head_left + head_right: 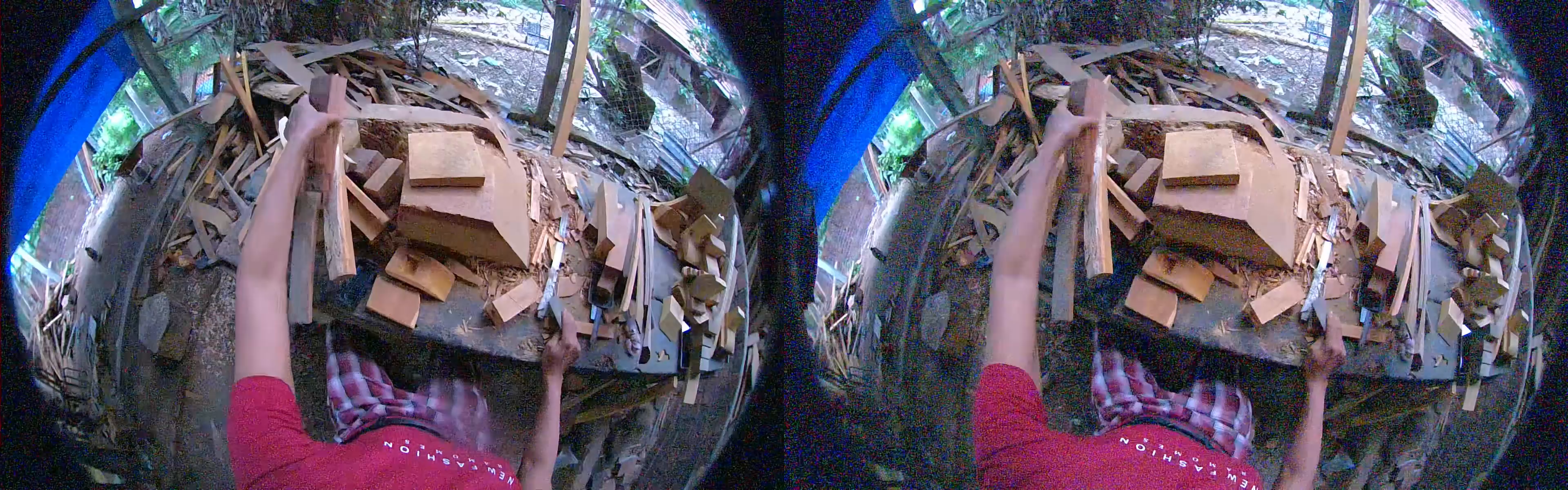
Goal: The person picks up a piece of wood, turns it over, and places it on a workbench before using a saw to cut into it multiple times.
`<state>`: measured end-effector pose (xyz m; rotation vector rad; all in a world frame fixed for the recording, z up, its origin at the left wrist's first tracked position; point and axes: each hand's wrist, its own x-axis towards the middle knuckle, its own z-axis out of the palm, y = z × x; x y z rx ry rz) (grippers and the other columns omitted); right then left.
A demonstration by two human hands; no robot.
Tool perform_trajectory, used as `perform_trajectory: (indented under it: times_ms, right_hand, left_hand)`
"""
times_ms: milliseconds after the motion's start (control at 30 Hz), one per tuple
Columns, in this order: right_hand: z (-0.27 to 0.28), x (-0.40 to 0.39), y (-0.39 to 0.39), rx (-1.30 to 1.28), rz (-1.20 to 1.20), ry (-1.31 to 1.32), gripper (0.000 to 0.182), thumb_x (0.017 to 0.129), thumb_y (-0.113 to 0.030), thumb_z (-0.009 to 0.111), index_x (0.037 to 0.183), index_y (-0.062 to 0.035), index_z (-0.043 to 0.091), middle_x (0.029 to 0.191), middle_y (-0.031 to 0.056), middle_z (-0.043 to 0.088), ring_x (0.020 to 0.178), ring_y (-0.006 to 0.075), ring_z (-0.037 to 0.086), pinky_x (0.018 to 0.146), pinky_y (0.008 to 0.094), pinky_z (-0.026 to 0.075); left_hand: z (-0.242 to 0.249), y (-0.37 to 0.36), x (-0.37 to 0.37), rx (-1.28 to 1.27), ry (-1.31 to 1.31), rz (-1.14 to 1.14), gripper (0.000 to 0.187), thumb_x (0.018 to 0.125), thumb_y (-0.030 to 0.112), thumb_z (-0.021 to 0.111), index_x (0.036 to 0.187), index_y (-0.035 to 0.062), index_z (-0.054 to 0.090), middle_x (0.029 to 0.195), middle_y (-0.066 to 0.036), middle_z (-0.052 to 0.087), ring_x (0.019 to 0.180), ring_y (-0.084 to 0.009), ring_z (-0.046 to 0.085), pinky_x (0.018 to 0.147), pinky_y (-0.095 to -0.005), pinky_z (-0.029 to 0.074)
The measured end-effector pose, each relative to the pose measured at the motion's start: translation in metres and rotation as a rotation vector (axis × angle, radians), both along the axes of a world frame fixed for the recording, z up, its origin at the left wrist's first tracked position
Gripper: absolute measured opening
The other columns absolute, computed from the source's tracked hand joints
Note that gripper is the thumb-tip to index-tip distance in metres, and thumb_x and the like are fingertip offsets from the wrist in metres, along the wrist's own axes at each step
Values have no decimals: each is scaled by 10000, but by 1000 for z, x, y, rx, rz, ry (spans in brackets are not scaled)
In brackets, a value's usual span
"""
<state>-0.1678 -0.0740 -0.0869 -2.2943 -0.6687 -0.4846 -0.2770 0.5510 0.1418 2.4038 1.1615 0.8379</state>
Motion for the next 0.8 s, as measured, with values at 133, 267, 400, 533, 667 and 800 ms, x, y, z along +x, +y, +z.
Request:
perform_trajectory:
  times_ms: [133,267,400,533,667,800]
  right_hand:
    - [8,-3,2,3,-14,-4,432,794,58,452,1196,-24,585,1178,205,610,1082,360,595,906,412,474]
    - [-11,6,-5,-30,-13,-62,467,773,67,447,1210,-29,578,1180,200,609,1078,361,593,910,407,468]
    - [-22,11,-10,15,4,-80,465,765,52,454,1204,-26,587,1184,203,607,1103,351,584,926,401,458]
    - [-13,5,-7,55,34,-92,460,765,42,440,1195,-18,593,1179,204,611,1099,351,590,934,390,460]
    - [-1,1,-5,45,22,-3,468,768,29,447,1213,-28,581,1185,204,607,1089,359,592,911,405,472]
    - [-5,2,-9,90,45,-62,483,774,27,448,1239,-40,563,1186,199,607,1088,368,589,898,409,475]
  left_hand:
    - [42,-55,-18,-127,-452,-279,697,592,337,834,1128,1,543,965,-102,645,939,-193,612,813,-339,505]
    - [52,-77,-37,-777,-581,-432,338,738,306,770,961,78,657,929,-65,660,797,-148,634,728,-357,533]
    - [26,-117,-43,-1319,-848,-634,206,929,240,546,989,73,649,904,-97,683,782,-239,668,748,-390,574]
    - [-1,-216,-57,-1452,-957,-572,320,888,268,606,1110,39,577,1065,-123,638,934,-279,639,809,-439,558]
    - [-51,-278,-52,-1500,-1064,-481,330,879,248,628,1147,67,563,1090,-114,623,997,-280,615,859,-468,537]
    - [-93,-326,-51,-1602,-1051,-470,456,788,289,727,1157,93,544,1102,-96,592,1012,-280,589,850,-509,520]
